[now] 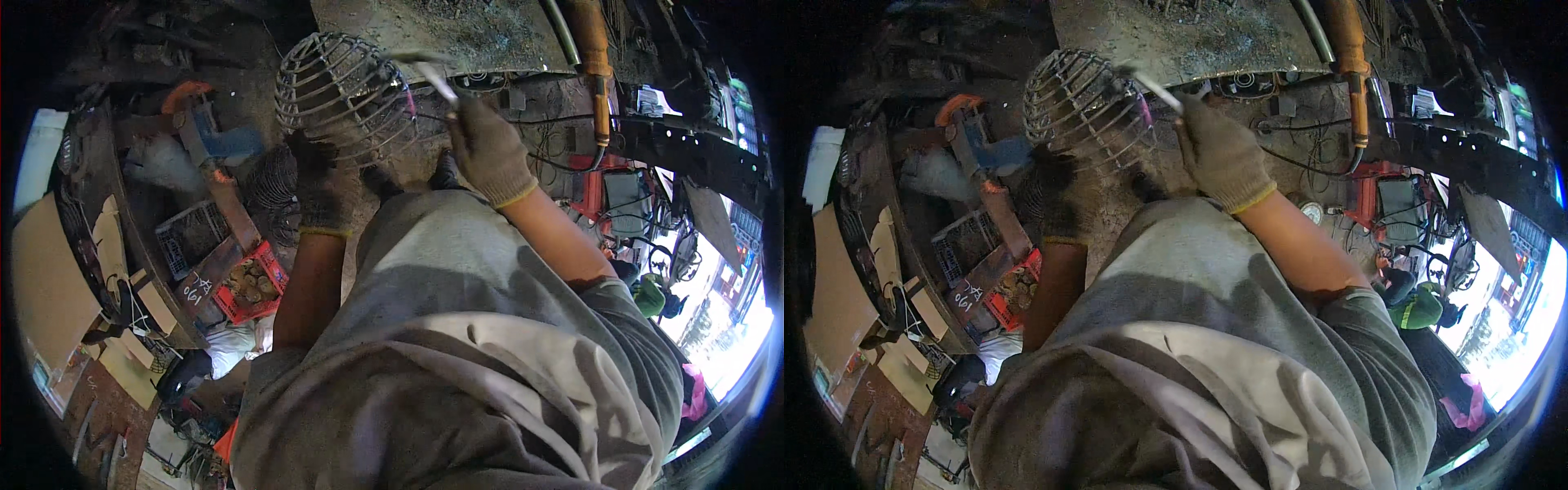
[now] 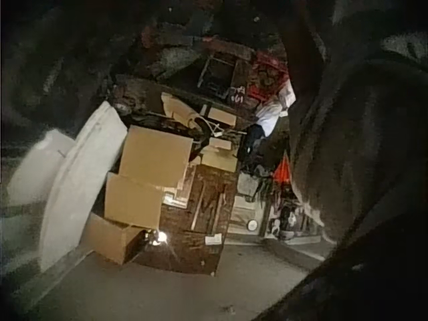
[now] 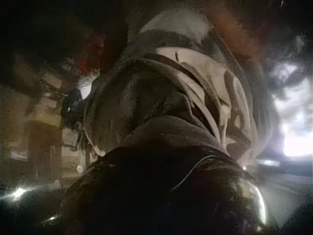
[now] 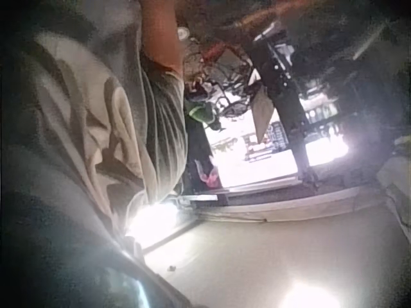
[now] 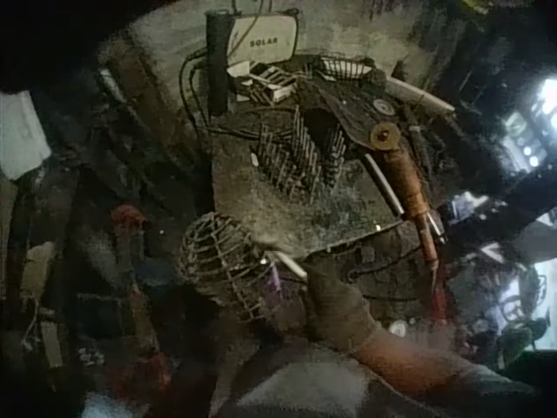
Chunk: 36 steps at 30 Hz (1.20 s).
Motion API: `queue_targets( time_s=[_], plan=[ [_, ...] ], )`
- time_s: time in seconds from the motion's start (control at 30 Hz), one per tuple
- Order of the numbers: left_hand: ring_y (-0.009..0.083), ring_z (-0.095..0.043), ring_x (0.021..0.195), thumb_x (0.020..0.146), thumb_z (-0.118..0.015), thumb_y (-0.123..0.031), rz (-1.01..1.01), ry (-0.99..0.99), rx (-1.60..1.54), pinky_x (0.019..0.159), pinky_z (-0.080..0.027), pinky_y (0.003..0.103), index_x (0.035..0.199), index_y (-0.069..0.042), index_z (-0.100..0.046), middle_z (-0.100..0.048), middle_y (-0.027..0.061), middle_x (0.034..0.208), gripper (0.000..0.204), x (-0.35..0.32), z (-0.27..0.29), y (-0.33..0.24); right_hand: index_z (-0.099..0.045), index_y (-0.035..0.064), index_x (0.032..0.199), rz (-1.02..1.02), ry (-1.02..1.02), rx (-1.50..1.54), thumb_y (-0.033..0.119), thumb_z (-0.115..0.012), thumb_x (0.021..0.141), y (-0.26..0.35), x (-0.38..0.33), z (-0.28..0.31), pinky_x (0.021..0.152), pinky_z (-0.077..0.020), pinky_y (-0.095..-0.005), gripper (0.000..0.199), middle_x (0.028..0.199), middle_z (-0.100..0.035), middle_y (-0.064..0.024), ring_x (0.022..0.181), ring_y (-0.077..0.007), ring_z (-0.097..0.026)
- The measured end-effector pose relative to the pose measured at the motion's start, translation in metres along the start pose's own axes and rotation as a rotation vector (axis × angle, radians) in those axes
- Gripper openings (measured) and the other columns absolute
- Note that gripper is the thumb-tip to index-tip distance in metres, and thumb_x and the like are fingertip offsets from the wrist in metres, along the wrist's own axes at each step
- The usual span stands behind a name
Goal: The person assembles a metal structure by striking it with a hammer, positioning metal rods by hand, and welding components together using a welding tool.
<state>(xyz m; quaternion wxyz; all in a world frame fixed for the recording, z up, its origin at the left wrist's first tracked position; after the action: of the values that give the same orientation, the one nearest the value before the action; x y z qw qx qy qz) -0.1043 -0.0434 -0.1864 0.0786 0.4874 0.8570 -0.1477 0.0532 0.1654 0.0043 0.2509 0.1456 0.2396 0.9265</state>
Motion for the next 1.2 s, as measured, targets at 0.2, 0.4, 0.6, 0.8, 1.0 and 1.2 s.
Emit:
queue_targets(
  time_s=[0.2, 0.4, 0.6, 0.8, 1.0, 1.2],
  plan=[
    [0.0231, -0.059, 0.115, 0.11, -0.038, -0.054, 0.055, 0.128, 0.165, 0.104, -0.048, 0.039, 0.144, -0.01, -0.052, -0.062, 0.0095, 0.126, 0.057, -0.011, -0.005, 0.007, -0.06, 0.0011, 0.13, -0.132, 0.082, -0.026, 0.021, -0.058, 0.103, 0.006, 0.004, 0.007, 0.073, -0.0544, -0.0525, 0.033, 0.095, -0.069, -0.0259, 0.085, -0.0465, -0.069],
    [0.0218, -0.059, 0.112, 0.108, -0.039, -0.062, 0.342, 0.109, -0.453, 0.103, -0.046, 0.038, 0.141, -0.013, -0.056, -0.063, 0.0078, 0.124, 0.061, -0.014, -0.036, 0.01, -0.059, 0.0035, 0.13, -0.041, -0.017, 0.033, 0.023, -0.057, 0.103, 0.0, -0.003, 0.005, 0.072, -0.0538, -0.0538, 0.033, 0.095, -0.069, -0.0267, 0.085, -0.0468, -0.069],
    [0.0203, -0.059, 0.112, 0.108, -0.05, -0.052, 0.282, 0.297, -0.401, 0.103, -0.046, 0.035, 0.134, -0.01, -0.062, -0.066, 0.0046, 0.123, 0.051, -0.009, -0.079, 0.018, -0.063, 0.0036, 0.122, -0.108, -0.065, 0.093, 0.02, -0.058, 0.104, -0.003, -0.003, 0.011, 0.069, -0.0545, -0.0486, 0.025, 0.087, -0.068, -0.0242, 0.081, -0.0471, -0.068],
    [0.0214, -0.059, 0.115, 0.109, -0.051, -0.046, -0.021, -0.115, -0.157, 0.105, -0.045, 0.035, 0.135, -0.009, -0.061, -0.065, 0.0065, 0.127, 0.047, -0.006, -0.067, 0.033, -0.062, 0.0015, 0.123, -0.087, -0.091, 0.185, 0.019, -0.057, 0.104, -0.005, -0.012, 0.017, 0.071, -0.0538, -0.0468, 0.026, 0.091, -0.068, -0.0267, 0.084, -0.0479, -0.068],
    [0.0237, -0.059, 0.115, 0.109, -0.047, -0.048, -0.002, -0.093, 0.064, 0.104, -0.046, 0.036, 0.134, -0.009, -0.06, -0.064, 0.0083, 0.127, 0.048, 0.0, -0.054, 0.028, -0.061, 0.0015, 0.126, -0.135, -0.049, 0.125, 0.021, -0.056, 0.104, -0.006, -0.011, 0.02, 0.075, -0.0549, -0.0497, 0.03, 0.099, -0.068, -0.0272, 0.092, -0.048, -0.068],
    [0.0259, -0.059, 0.114, 0.11, -0.043, -0.049, -0.004, -0.065, 0.167, 0.103, -0.048, 0.037, 0.133, -0.009, -0.059, -0.063, 0.0101, 0.126, 0.049, 0.002, -0.049, 0.027, -0.06, 0.0033, 0.129, -0.135, 0.006, 0.037, 0.025, -0.059, 0.103, -0.008, -0.006, 0.012, 0.077, -0.0558, -0.0517, 0.034, 0.102, -0.07, -0.0254, 0.093, -0.0467, -0.069]
  ],
)
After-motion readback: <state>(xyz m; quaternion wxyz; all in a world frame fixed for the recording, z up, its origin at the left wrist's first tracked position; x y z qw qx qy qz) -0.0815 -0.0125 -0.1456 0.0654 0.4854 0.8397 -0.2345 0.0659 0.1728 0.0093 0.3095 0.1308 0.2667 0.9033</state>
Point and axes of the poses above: each hand's wrist, its own x-axis towards the middle knuckle, its own z-axis out of the back of the hand, y = z × x, the point moved 4 cm from there along x, towards the middle knuckle
